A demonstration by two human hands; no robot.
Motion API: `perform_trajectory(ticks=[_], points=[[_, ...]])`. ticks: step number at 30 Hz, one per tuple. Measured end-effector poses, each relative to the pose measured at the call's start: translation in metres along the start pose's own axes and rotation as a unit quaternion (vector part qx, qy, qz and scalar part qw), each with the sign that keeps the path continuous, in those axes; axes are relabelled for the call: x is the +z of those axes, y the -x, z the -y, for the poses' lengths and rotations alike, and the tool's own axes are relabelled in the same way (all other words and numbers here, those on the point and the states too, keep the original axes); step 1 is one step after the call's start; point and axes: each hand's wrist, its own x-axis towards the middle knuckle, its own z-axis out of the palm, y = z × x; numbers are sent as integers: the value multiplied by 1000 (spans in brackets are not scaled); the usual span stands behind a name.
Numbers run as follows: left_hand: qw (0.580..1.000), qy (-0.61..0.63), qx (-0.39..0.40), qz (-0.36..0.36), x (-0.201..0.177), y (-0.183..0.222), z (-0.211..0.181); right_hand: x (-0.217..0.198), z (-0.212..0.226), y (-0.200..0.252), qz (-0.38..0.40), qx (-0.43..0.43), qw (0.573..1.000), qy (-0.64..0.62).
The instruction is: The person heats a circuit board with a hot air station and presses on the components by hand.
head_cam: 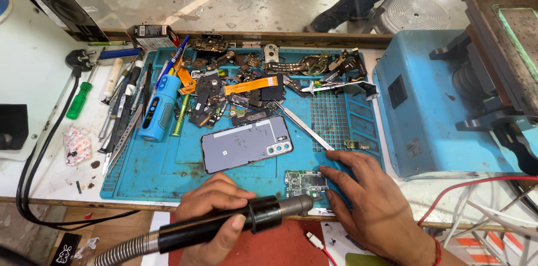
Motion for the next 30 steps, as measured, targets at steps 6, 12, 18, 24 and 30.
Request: perform_trajectory(ticks=[6,12,18,24,30], points=[[1000,-17,11,-19,2,-2,2,0,0,0,-2,-8,1000,-1],[998,-39,-8,-44,3,0,0,0,-1,1,-3,-20,1000,4],[995,-59,5,-77,8,-2,0,1,-1,1,-3,-19,1000,6],[995,-76,38,-54,-6,13,28,6,-7,3,-25,-33,999,0],[988,-83,55,121,-61,28,77,5,-17,9,-24,-53,998,-2]])
